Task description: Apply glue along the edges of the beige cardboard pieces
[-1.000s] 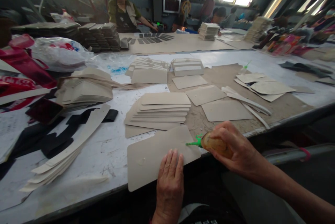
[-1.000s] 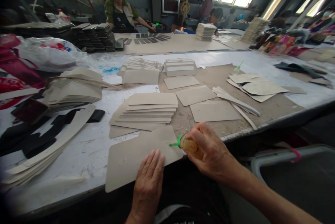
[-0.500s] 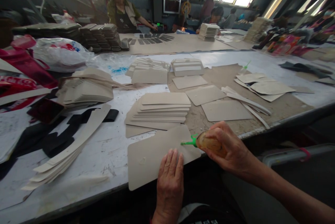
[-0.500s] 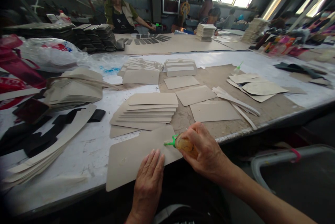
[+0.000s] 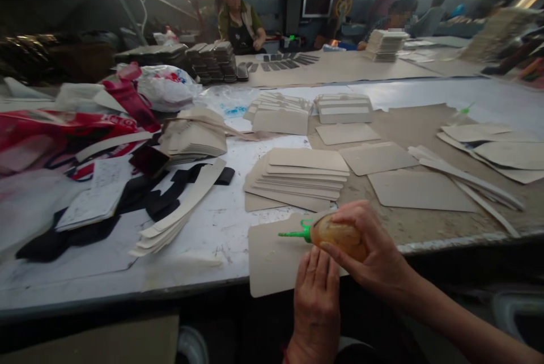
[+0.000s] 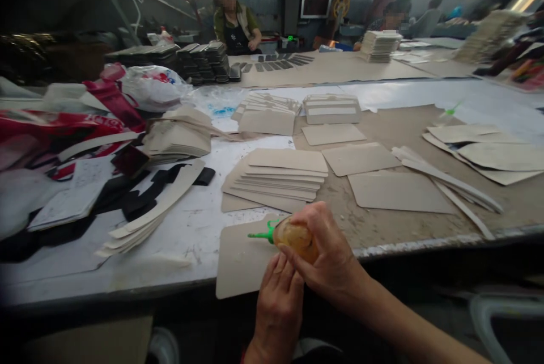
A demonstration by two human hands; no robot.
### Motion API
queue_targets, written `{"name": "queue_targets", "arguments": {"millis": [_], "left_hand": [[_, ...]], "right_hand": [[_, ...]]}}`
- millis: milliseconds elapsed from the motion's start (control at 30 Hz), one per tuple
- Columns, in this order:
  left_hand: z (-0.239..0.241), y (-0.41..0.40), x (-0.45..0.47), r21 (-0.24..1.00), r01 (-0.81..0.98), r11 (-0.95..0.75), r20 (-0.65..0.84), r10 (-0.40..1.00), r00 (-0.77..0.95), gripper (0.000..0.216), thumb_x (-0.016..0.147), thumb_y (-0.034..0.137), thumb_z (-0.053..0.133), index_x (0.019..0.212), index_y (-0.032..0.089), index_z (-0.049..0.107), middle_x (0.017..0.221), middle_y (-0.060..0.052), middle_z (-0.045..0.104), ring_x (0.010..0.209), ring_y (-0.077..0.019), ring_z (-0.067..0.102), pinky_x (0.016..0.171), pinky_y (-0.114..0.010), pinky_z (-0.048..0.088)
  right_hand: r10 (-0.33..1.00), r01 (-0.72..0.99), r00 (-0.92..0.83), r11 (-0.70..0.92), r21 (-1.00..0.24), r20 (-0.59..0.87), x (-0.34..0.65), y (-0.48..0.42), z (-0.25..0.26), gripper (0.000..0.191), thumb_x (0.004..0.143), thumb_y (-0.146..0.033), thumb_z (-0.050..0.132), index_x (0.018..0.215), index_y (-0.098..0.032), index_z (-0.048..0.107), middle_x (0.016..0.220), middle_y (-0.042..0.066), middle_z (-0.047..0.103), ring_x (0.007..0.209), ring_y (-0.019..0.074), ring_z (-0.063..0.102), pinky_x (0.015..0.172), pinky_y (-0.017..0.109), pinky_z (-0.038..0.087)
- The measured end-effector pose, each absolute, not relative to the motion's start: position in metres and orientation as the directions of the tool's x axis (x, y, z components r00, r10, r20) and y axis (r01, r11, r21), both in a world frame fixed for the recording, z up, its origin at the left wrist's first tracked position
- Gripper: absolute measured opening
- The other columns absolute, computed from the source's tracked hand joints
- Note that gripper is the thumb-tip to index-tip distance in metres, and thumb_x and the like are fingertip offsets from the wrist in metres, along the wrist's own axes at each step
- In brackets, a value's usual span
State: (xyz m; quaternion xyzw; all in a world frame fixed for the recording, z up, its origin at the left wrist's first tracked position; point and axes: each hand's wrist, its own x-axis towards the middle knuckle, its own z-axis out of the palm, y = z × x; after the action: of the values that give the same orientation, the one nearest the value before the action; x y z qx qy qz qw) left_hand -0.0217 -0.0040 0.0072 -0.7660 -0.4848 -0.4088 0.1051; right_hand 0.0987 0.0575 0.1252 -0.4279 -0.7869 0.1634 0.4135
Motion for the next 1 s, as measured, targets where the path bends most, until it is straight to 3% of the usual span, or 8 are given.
{"name": "queue_targets", "arguments": {"millis": [167, 333, 467, 633, 1000], "left_hand": [[0.0, -0.005, -0.019, 0.261, 0.833, -0.487, 0.766, 0.63, 0.128, 0.03, 0.092, 0.012, 0.048, 0.117, 0.011, 0.063, 0.116, -0.011, 0.069, 0.125, -0.0223, 0.055, 0.115, -0.045, 0.037], [-0.012, -0.001, -0.008, 0.293, 0.842, -0.453, 0.798, 0.6, 0.045, 0.027, 0.095, 0.015, 0.046, 0.112, 0.019, 0.065, 0.108, -0.002, 0.072, 0.118, -0.0155, 0.058, 0.124, -0.045, 0.014], [-0.023, -0.001, 0.001, 0.299, 0.87, -0.392, 0.794, 0.608, 0.001, 0.026, 0.093, 0.017, 0.05, 0.114, 0.019, 0.066, 0.113, -0.004, 0.07, 0.121, -0.0189, 0.056, 0.123, -0.049, 0.018], [-0.015, -0.002, -0.01, 0.203, 0.868, -0.454, 0.784, 0.606, 0.134, 0.026, 0.09, 0.017, 0.055, 0.114, 0.015, 0.066, 0.12, -0.009, 0.066, 0.132, -0.0241, 0.047, 0.121, -0.053, 0.019], [0.004, 0.0, -0.016, 0.295, 0.828, -0.477, 0.804, 0.593, 0.055, 0.024, 0.093, 0.014, 0.048, 0.106, 0.014, 0.068, 0.117, -0.008, 0.069, 0.122, -0.0208, 0.057, 0.121, -0.048, 0.021]], "right_hand": [[0.757, 0.495, -0.391, 0.653, -0.574, 0.524, 0.061, 0.067, 0.121, 0.026, 0.086, -0.015, 0.062, 0.107, -0.024, 0.049, 0.103, 0.007, 0.048, 0.097, 0.022, 0.052, 0.083, 0.037, 0.05], [0.729, 0.495, -0.443, 0.685, -0.535, 0.522, 0.039, 0.074, 0.122, 0.028, 0.083, -0.01, 0.062, 0.105, -0.024, 0.05, 0.101, 0.006, 0.048, 0.095, 0.0215, 0.051, 0.079, 0.036, 0.052], [0.715, 0.507, -0.48, 0.699, -0.504, 0.508, 0.036, 0.076, 0.123, 0.03, 0.081, -0.007, 0.061, 0.103, -0.024, 0.05, 0.1, 0.006, 0.048, 0.093, 0.021, 0.051, 0.077, 0.034, 0.053], [0.701, 0.54, -0.51, 0.712, -0.449, 0.498, 0.043, 0.077, 0.129, 0.027, 0.081, -0.007, 0.06, 0.101, -0.023, 0.051, 0.099, 0.007, 0.049, 0.092, 0.0211, 0.052, 0.075, 0.034, 0.053], [0.729, 0.594, -0.495, 0.681, -0.429, 0.472, 0.055, 0.074, 0.133, 0.028, 0.08, -0.008, 0.059, 0.102, -0.024, 0.05, 0.099, 0.007, 0.047, 0.089, 0.0211, 0.052, 0.073, 0.035, 0.055]]}}
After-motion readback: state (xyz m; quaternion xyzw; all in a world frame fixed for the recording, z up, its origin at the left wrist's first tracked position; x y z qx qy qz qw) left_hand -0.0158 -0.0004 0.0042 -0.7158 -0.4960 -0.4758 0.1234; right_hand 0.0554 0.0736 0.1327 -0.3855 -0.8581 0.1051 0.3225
